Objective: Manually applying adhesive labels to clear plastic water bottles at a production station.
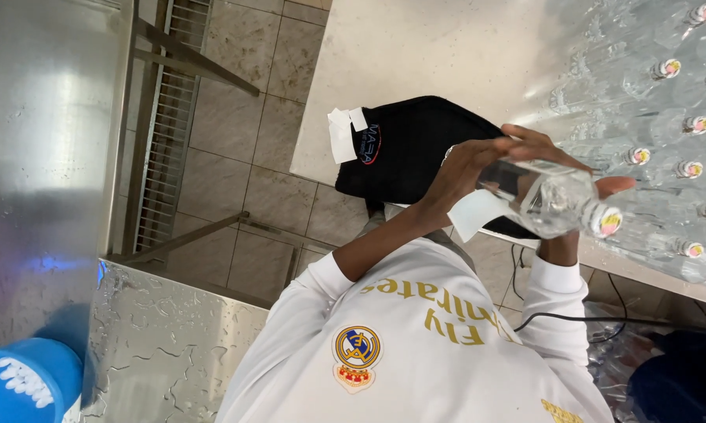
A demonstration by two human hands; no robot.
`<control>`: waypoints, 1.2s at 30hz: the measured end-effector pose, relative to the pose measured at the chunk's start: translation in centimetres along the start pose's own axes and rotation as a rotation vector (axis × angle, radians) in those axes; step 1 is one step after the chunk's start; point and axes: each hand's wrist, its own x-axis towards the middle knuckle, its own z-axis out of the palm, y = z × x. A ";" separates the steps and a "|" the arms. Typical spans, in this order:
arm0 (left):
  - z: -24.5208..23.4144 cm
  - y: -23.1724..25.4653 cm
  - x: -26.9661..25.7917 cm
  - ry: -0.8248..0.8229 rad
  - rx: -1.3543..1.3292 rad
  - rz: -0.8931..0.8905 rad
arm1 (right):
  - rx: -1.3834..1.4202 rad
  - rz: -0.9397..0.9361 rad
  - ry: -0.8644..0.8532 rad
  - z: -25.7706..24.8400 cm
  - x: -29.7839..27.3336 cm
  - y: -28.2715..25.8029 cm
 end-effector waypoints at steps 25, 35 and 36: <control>1.1 10.2 2.5 0.080 0.113 0.279 | 0.131 -0.065 0.633 -3.2 -4.3 10.1; 5.8 7.1 -1.5 0.116 0.346 0.309 | -0.345 -0.273 0.633 3.5 -3.1 7.8; 6.9 6.9 -1.3 0.307 0.312 0.344 | -0.470 -0.303 0.642 4.6 -2.8 7.2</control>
